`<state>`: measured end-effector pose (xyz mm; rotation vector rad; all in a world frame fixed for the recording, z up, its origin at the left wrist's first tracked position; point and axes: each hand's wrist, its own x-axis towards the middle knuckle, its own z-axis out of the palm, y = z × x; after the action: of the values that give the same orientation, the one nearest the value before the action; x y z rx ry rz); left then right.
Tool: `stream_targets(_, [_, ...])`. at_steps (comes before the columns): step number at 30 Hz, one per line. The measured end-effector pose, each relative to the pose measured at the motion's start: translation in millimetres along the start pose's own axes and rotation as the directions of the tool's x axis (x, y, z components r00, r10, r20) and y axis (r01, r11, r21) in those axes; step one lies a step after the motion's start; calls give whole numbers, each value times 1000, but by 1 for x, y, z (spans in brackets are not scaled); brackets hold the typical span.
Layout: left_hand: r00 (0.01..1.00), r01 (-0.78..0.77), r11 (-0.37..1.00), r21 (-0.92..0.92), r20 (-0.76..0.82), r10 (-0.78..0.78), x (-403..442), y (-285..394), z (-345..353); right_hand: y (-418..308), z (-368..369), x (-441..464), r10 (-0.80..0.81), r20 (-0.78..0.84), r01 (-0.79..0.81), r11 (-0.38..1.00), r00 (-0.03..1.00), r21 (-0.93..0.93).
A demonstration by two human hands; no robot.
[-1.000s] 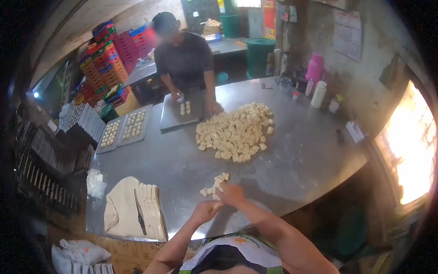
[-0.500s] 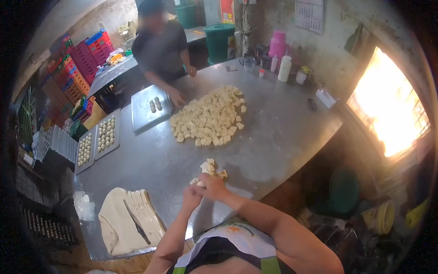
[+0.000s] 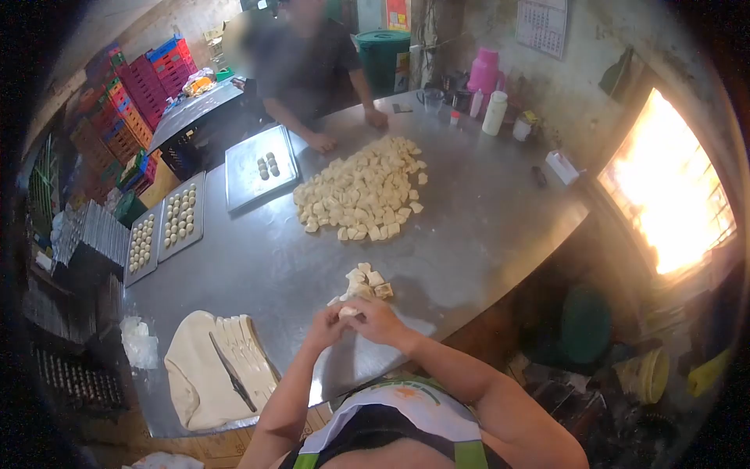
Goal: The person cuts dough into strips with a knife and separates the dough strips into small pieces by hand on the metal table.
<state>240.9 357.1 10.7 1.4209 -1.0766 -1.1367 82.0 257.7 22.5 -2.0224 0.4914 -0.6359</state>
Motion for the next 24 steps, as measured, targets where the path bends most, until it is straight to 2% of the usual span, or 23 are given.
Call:
stream_targets(1, [1000, 9, 1000, 3, 0, -9, 2, -1, 2, 5, 1, 2, 5, 0, -5, 1000, 1000, 8])
stream_targets(2, [1000, 22, 981, 191, -2, -22, 6, -3, 10, 14, 0, 3, 71, -19, -72, 993, 997, -90])
stream_targets(4, [998, 62, 847, 527, -24, -58, 9, -9, 30, 33, -5, 2, 202, -50, -208, 937, 978, -279])
stream_targets(5, [996, 92, 853, 514, -42, -82, 5, -1, 38, 40, -13, 7, 215, -20, -212, 938, 976, -274])
stream_targets(7, [997, -73, 949, 305, 43, 63, -3, 46, 49, 53, -33, 30, 523, 179, -346, 746, 833, -570])
stream_targets(8, [988, -146, 970, 192, 71, 135, -6, 55, 53, 54, -40, 28, 535, 212, -346, 752, 818, -561])
stream_targets(9, [994, -108, 977, 185, 52, 100, -5, 46, 52, 45, -55, 25, 436, 280, -292, 852, 855, -435])
stream_targets(11, [984, 117, 983, 144, -147, -96, 2, 17, 25, 39, -86, 31, 195, 349, -152, 978, 917, -145])
stream_targets(13, [909, 354, 866, 353, -346, -231, 0, 4, -5, 67, -90, 17, 232, 363, -175, 967, 903, -183])
stream_targets(14, [904, 369, 860, 353, -352, -244, 6, -8, -6, 83, -88, 8, 267, 350, -191, 952, 898, -238])
stream_targets(16, [921, 353, 691, 631, -366, -137, 12, -45, -1, 108, -84, 2, 303, 347, -208, 936, 888, -285])
stream_targets(17, [932, 332, 573, 750, -355, -76, 21, -59, -2, 116, -76, 7, 248, 350, -151, 947, 903, -283])
stream_targets(18, [932, 332, 564, 756, -356, -71, 40, -65, -1, 121, -67, 17, 189, 344, -91, 955, 920, -281])
stream_targets(19, [948, 269, 615, 741, -317, -32, 65, -71, 4, 126, -57, 29, 129, 333, -32, 959, 934, -282])
stream_targets(21, [971, 126, 708, 695, -234, 57, 116, -72, 12, 134, -36, 75, 132, 292, -67, 973, 947, -223])
stream_targets(22, [972, 115, 706, 699, -226, 66, 137, -56, 11, 142, -36, 92, 143, 266, -101, 981, 953, -165])
stream_targets(24, [976, 203, 673, 711, -92, -198, 177, -11, 3, 161, -50, 105, 159, 206, -127, 978, 965, -163])
